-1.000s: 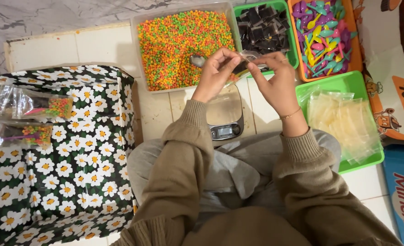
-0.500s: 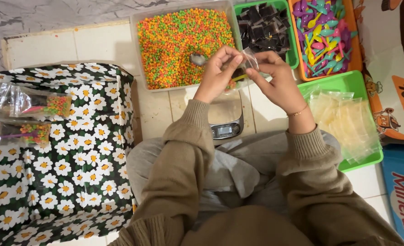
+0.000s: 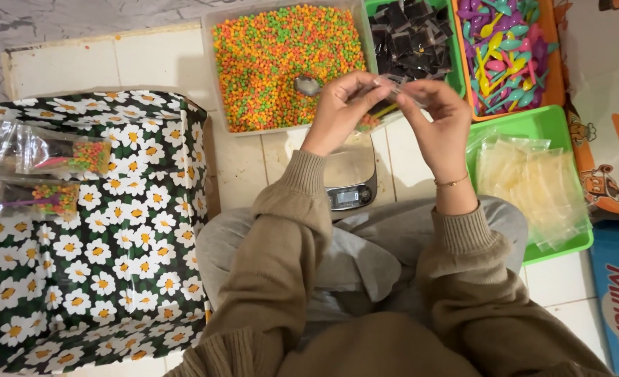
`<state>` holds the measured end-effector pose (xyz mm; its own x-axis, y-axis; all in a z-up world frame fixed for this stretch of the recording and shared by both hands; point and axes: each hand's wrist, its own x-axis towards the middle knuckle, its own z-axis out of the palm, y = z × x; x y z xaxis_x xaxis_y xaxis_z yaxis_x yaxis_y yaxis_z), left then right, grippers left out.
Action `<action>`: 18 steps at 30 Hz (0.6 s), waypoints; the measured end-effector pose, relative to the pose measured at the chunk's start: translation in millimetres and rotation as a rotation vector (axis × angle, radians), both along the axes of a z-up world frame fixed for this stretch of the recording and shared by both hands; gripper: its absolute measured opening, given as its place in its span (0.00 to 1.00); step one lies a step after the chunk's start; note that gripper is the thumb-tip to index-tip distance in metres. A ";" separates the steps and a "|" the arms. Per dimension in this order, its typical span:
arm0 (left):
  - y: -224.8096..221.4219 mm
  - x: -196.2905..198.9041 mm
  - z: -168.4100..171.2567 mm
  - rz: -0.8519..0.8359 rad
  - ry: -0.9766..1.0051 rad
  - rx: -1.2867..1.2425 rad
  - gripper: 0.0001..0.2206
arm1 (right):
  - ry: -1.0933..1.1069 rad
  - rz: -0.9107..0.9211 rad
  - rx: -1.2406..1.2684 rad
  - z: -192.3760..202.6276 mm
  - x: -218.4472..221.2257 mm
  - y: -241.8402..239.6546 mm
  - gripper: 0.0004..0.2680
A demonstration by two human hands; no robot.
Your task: The person uses a spoon and a small container to portion colorful sprinkles, chocolate pieces, and other toppings into small plastic bags, then weighs each bag on a digital scale and seals them.
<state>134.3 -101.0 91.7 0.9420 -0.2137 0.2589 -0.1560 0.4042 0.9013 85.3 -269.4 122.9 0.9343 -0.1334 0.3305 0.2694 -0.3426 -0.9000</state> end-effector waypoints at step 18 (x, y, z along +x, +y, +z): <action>-3.1 -0.4 -6.0 0.048 -0.105 0.163 0.05 | -0.156 0.061 -0.332 14.7 3.0 2.7 0.03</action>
<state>134.0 -104.1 85.6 0.9218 -0.2163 0.3217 -0.2681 0.2439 0.9320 88.3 -266.7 137.6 0.8724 0.0594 0.4852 0.4233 -0.5882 -0.6891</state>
